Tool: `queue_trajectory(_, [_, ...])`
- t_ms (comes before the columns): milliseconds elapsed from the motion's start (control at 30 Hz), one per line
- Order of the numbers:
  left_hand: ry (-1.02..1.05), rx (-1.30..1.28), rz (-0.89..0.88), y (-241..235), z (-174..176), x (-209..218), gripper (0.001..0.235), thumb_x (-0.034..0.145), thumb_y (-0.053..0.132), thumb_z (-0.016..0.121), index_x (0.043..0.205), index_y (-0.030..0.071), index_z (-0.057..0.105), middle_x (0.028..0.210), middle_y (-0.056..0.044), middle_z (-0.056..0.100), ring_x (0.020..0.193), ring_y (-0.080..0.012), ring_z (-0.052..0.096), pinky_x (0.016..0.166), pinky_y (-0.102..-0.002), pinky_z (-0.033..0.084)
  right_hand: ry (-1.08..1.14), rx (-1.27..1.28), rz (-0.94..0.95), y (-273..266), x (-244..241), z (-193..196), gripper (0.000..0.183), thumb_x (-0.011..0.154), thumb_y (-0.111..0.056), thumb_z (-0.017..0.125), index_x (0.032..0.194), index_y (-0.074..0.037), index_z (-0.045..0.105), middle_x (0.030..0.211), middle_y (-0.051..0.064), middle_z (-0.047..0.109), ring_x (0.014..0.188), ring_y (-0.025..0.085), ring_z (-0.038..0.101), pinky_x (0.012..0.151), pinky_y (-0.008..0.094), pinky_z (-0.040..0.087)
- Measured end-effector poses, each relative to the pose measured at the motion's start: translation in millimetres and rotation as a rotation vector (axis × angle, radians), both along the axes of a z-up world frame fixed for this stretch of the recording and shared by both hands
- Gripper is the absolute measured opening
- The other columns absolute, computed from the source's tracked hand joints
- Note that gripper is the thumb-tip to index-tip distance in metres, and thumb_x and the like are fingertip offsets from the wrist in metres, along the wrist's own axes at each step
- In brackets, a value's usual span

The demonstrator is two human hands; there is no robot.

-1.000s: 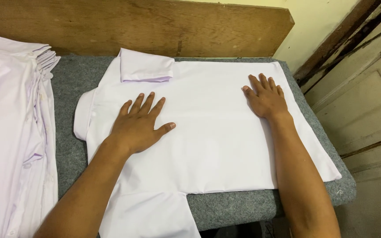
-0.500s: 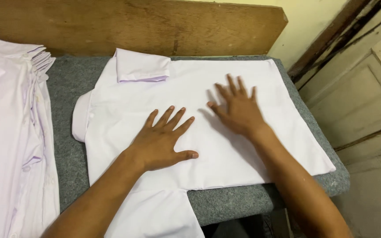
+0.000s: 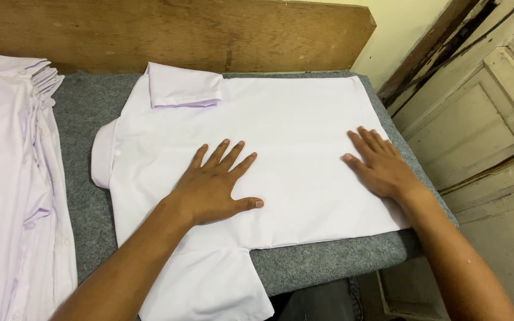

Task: Folding a white short-sleeved shirt on a padded surface

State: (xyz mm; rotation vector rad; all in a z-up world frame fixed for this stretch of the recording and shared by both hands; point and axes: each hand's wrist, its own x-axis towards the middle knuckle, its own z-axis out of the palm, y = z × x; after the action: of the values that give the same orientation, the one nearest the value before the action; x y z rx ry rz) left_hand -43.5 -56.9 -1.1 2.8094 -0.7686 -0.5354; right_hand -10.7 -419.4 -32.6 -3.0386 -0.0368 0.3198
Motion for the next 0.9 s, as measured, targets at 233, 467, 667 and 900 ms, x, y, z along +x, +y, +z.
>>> queue_trajectory(233, [0.021, 0.027, 0.003, -3, 3, 0, 0.09, 0.095, 0.075, 0.041, 0.166, 0.025, 0.016, 0.174, -0.009, 0.009, 0.161, -0.0299, 0.003, 0.126, -0.057, -0.005, 0.0, -0.042, -0.071, -22, -3, -3, 0.075, 0.103, -0.069, 0.017, 0.166, -0.029, 0.017, 0.174, 0.003, 0.012, 0.161, 0.03, 0.004, 0.129, 0.055, 0.002])
queue_trajectory(467, [0.012, 0.061, -0.01, -2, 2, 0, 0.109, 0.083, 0.088, 0.048, 0.166, 0.026, 0.016, 0.174, -0.008, 0.01, 0.161, -0.0298, 0.003, 0.127, -0.057, -0.004, -0.066, -0.18, -0.019, 88, -73, 30, 0.072, 0.107, -0.058, 0.025, 0.163, -0.012, 0.028, 0.171, 0.02, 0.02, 0.158, 0.042, 0.011, 0.123, 0.068, 0.01])
queue_trajectory(667, [-0.025, 0.043, -0.035, 2, -1, 0, 0.115, 0.079, 0.092, 0.049, 0.166, 0.024, 0.017, 0.174, -0.01, 0.011, 0.161, -0.0314, 0.005, 0.126, -0.057, -0.003, 0.099, 0.08, 0.164, 116, -87, 14, 0.082, 0.102, -0.068, 0.016, 0.165, -0.016, 0.018, 0.172, 0.013, 0.012, 0.16, 0.035, 0.002, 0.124, 0.063, -0.002])
queue_trajectory(900, [-0.012, 0.043, -0.035, 2, -2, 3, 0.116, 0.078, 0.091, 0.052, 0.166, 0.025, 0.016, 0.174, -0.01, 0.011, 0.161, -0.0318, 0.003, 0.126, -0.057, -0.004, 0.078, -0.006, -0.019, 46, -94, 12, 0.081, 0.101, -0.071, 0.022, 0.166, -0.023, 0.018, 0.173, 0.006, 0.015, 0.16, 0.029, 0.007, 0.128, 0.05, 0.003])
